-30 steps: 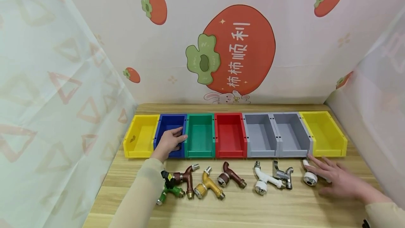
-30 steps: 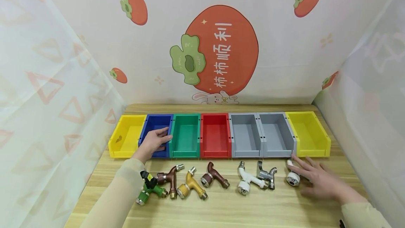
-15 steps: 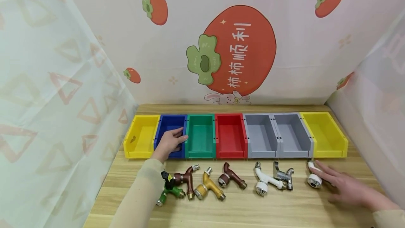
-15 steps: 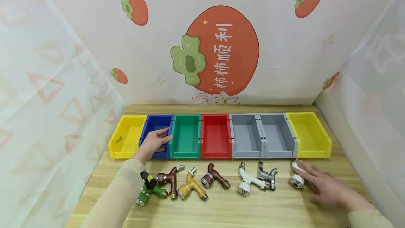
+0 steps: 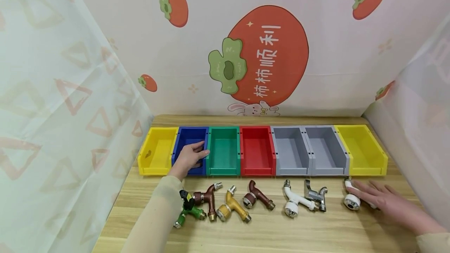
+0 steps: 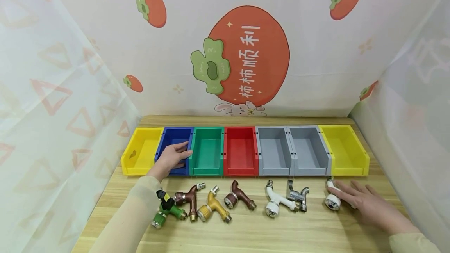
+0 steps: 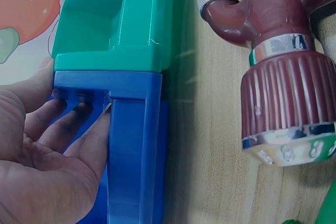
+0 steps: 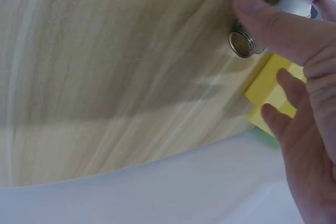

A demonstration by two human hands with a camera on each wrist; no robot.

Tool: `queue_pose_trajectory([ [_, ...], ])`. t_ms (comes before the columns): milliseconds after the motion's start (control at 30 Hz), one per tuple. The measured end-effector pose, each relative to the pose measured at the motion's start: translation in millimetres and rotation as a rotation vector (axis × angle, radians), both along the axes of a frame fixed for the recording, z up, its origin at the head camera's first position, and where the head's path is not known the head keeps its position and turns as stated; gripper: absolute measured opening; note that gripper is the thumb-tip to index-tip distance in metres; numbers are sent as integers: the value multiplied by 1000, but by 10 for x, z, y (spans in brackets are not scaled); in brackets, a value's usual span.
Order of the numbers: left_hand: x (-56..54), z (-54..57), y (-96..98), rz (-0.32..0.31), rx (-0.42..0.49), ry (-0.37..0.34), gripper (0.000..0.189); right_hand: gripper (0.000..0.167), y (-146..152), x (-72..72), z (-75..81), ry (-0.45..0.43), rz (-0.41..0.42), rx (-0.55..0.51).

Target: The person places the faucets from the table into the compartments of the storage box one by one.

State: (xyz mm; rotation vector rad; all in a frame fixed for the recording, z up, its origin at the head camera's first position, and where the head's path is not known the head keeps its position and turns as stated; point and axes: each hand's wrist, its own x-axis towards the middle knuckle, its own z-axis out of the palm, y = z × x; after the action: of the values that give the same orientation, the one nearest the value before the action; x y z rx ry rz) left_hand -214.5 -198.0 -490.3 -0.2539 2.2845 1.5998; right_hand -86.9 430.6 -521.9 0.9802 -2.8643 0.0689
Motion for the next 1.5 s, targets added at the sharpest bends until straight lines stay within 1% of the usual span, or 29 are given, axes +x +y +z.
queue_pose_trajectory([
  [67, 1, 2, -3, 1, 1, 1, 65, 101, 23, -34, -45, 49, 41, -17],
  [100, 2, 4, -6, 1, 1, 2, 65, 98, 37, -57, -66, 74, 69, -27],
  [133, 1, 2, -8, 2, 2, 2, 65, 95, 54, -85, -86, 106, 103, -41],
  [200, -1, 0, -11, 2, 3, 3, 65, 82, 79, -143, -119, 164, 161, -81],
  [267, 0, -1, -11, 3, 2, 7, 65, 74, 89, -185, -132, 202, 201, -122],
  [333, 2, 0, -12, 4, 1, 8, 64, 68, 90, -203, -136, 223, 211, -154],
  [367, 2, -4, -15, 2, -1, 9, 64, 66, 87, -203, -137, 229, 203, -157],
  [433, 2, -7, -18, 4, -1, 6, 63, 66, 84, -190, -128, 228, 180, -149],
  [500, 3, -8, -22, 3, 2, 4, 63, 68, 87, -161, -117, 209, 141, -130],
  [567, 2, -11, -26, 0, 2, 5, 63, 77, 97, -114, -105, 161, 88, -106],
  [600, 1, -10, -28, 1, 5, 5, 64, 85, 104, -88, -96, 123, 56, -92],
  [633, 1, -11, -31, -1, 4, 8, 64, 93, 113, -58, -89, 73, 19, -81],
  [667, 0, -11, -33, -2, 4, 9, 64, 103, 119, -31, -77, 9, -22, -64],
  [733, -1, -11, -37, -4, 1, 11, 65, 116, 124, 12, -43, -133, -106, -44],
  [833, 1, -7, -43, -5, -3, 12, 65, 122, 126, 36, 4, -297, -200, -39],
  [867, 3, -5, -45, -7, -5, 12, 66, 123, 128, 37, 16, -328, -214, -42],
  [933, 7, -4, -48, -9, -8, 13, 66, 127, 136, 40, 22, -352, -221, -49],
  [1000, 8, -7, -51, -11, -7, 13, 65, 126, 144, 33, 18, -328, -201, -36],
  [1133, 8, -14, -44, -15, 0, 13, 64, 123, 148, -5, 1, -230, -155, 24],
  [1167, 8, -16, -42, -16, 2, 13, 63, 124, 149, -16, -3, -219, -150, 36],
  [1267, 7, -23, -38, -19, 6, 10, 64, 124, 161, -21, -14, -234, -147, 41],
  [1367, 8, -30, -38, -16, 9, 9, 64, 124, 184, 0, -24, -222, -139, 65],
  [1500, 11, -33, -34, -19, 12, 8, 65, 121, 218, 23, -57, -120, -102, 102],
])
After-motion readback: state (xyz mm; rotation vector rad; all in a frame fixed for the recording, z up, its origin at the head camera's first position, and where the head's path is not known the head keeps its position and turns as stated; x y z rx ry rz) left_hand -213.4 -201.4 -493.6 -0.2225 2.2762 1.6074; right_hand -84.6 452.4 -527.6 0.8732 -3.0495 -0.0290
